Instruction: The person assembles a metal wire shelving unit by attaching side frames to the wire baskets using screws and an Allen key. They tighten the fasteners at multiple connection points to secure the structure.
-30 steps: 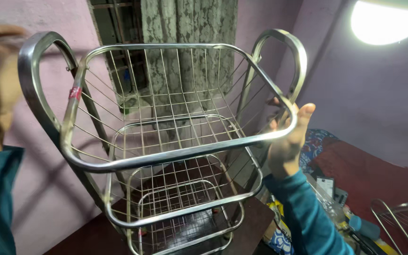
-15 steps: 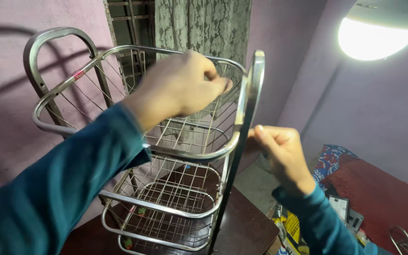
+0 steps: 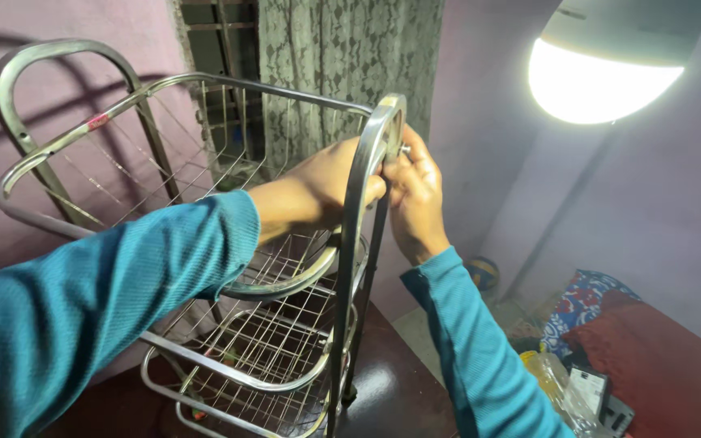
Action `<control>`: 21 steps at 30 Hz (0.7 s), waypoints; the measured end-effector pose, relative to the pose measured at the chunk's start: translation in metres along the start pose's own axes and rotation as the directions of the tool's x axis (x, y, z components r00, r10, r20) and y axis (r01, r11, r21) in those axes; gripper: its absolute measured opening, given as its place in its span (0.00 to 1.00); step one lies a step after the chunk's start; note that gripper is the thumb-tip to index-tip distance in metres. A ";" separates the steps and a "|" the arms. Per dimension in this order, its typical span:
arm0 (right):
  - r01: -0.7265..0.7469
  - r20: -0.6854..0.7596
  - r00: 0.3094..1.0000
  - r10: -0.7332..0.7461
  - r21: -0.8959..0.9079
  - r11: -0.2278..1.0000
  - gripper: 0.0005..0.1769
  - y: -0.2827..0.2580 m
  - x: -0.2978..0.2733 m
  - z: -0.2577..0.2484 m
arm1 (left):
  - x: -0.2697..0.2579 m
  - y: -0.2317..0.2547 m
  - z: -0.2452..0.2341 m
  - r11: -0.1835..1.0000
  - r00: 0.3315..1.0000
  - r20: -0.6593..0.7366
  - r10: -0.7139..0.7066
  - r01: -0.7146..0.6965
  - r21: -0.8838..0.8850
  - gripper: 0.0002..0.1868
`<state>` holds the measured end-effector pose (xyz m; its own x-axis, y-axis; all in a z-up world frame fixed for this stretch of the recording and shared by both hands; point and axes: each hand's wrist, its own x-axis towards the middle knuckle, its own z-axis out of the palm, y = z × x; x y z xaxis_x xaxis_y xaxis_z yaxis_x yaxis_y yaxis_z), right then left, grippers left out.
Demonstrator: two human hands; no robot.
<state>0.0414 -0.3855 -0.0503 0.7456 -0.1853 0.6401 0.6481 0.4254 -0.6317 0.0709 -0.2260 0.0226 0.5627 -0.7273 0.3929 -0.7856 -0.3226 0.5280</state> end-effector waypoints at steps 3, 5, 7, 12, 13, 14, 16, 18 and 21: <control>0.058 -0.230 0.973 -0.026 0.133 0.989 0.36 0.002 0.000 0.011 | -0.005 0.011 0.001 0.997 0.999 -0.021 0.050 -0.051 -0.060 0.11; 0.084 -0.082 0.994 -0.077 0.074 0.994 0.32 0.001 -0.001 0.013 | -0.003 0.016 -0.001 0.989 0.998 -0.018 0.060 -0.061 -0.133 0.11; 0.090 -0.011 0.996 -0.090 0.017 0.996 0.31 0.002 -0.003 0.013 | -0.003 0.020 -0.001 0.952 0.999 -0.025 0.045 -0.051 -0.301 0.13; 0.054 0.018 0.998 -0.055 0.040 0.998 0.31 0.001 -0.007 -0.001 | 0.009 0.034 0.000 0.936 0.999 0.032 -0.018 0.028 -0.350 0.19; 0.055 0.020 0.998 -0.056 0.040 0.998 0.31 0.003 -0.007 -0.003 | 0.008 0.035 -0.002 0.914 0.998 0.063 -0.006 0.031 -0.405 0.20; 0.058 0.025 0.998 -0.059 0.040 0.997 0.31 0.003 -0.006 -0.003 | 0.008 0.037 -0.004 0.889 0.996 0.090 0.009 0.033 -0.457 0.22; 0.066 0.042 0.997 -0.068 0.044 0.997 0.31 0.001 -0.007 -0.004 | 0.008 0.042 -0.007 0.919 0.987 0.100 -0.128 0.156 -0.361 0.19; 0.078 0.068 0.994 -0.081 0.052 0.996 0.30 -0.001 -0.007 -0.004 | 0.008 0.042 -0.007 0.926 0.981 0.090 -0.174 0.194 -0.325 0.18; 0.014 0.066 0.998 -0.020 0.076 0.997 0.29 -0.007 -0.001 -0.008 | 0.016 0.036 -0.001 0.923 0.990 0.061 -0.129 0.142 -0.357 0.19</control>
<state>0.0374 -0.3957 -0.0504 0.7209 -0.1347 0.6798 0.6451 0.4891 -0.5871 0.0519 -0.2483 0.0491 0.6425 -0.7154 0.2746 -0.5532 -0.1851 0.8122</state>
